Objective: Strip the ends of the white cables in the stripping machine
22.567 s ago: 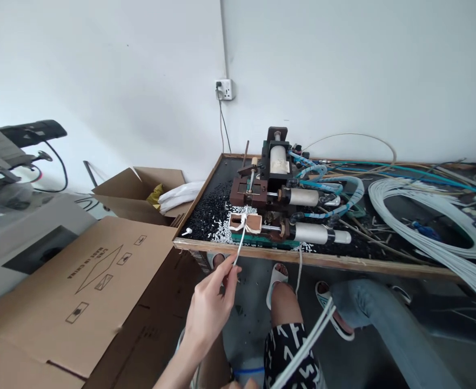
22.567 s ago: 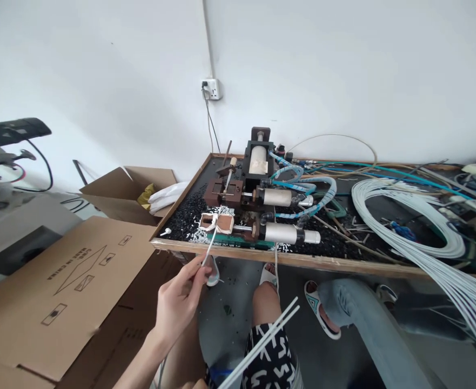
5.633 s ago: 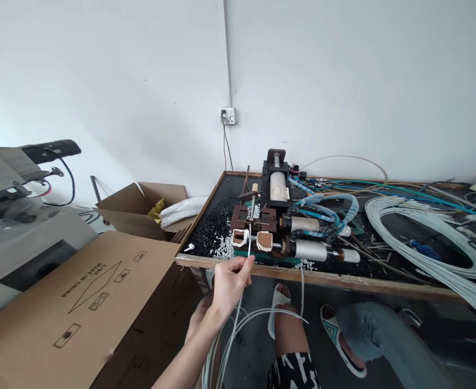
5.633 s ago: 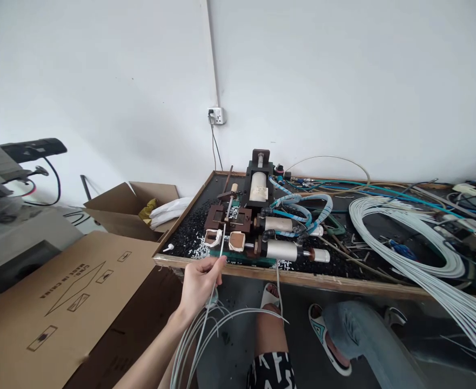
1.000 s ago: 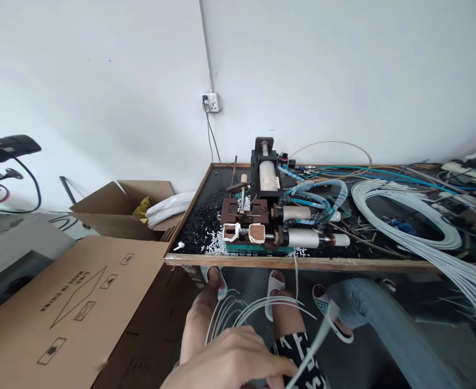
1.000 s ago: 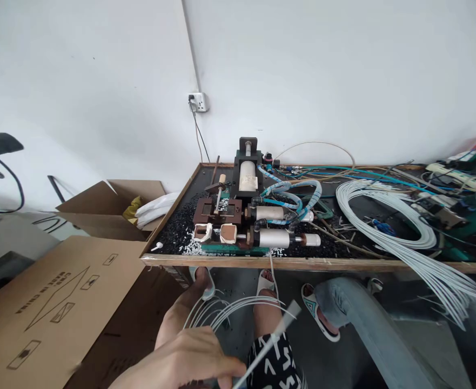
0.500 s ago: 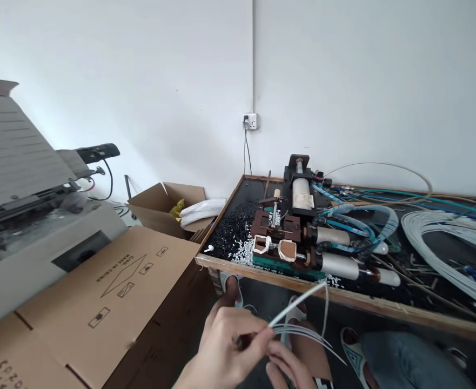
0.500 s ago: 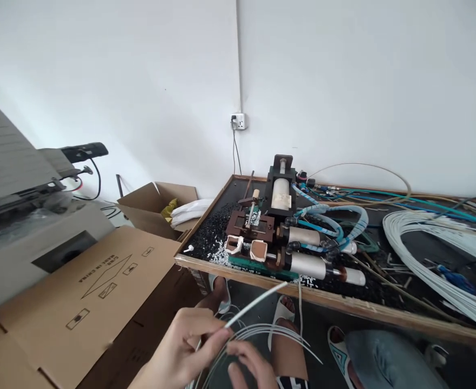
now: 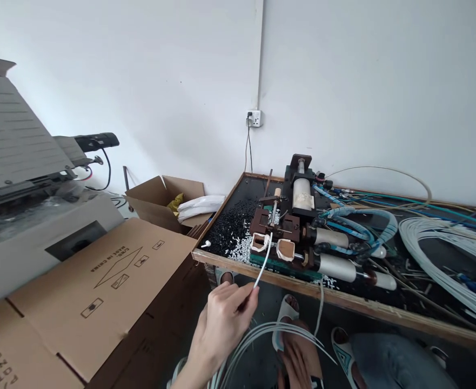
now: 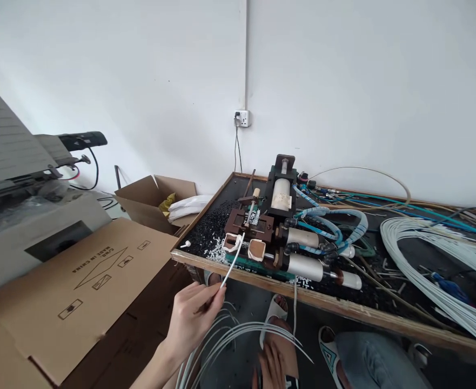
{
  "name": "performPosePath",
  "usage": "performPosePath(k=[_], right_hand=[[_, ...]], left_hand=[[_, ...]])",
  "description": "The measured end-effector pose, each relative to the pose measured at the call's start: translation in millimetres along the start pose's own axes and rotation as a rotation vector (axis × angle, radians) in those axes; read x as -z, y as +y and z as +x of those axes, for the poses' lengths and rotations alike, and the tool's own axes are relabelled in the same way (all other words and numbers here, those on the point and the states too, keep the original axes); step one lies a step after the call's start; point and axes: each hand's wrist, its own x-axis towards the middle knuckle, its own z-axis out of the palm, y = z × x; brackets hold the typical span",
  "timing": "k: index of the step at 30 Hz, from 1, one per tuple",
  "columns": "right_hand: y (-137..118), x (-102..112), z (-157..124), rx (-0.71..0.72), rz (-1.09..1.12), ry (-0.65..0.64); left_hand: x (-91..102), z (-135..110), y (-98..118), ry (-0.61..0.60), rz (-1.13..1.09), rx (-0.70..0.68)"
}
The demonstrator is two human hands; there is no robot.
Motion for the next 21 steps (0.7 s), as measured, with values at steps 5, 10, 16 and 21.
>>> performPosePath(k=[5, 10, 16, 21], right_hand=[[-2, -5, 32, 0.149, -0.016, -0.007], [-23, -5, 48, 0.098, -0.013, -0.026], [-36, -15, 32, -0.044, 0.097, -0.178], [-48, -40, 14, -0.188, 0.294, -0.376]], left_hand=[[-8.1, 5, 1, -0.008, -0.01, 0.04], [-14.0, 10, 0, 0.01, 0.007, 0.022], [-21.0, 14, -2, 0.068, 0.028, 0.039], [-22.1, 13, -5, 0.082, 0.008, 0.05]])
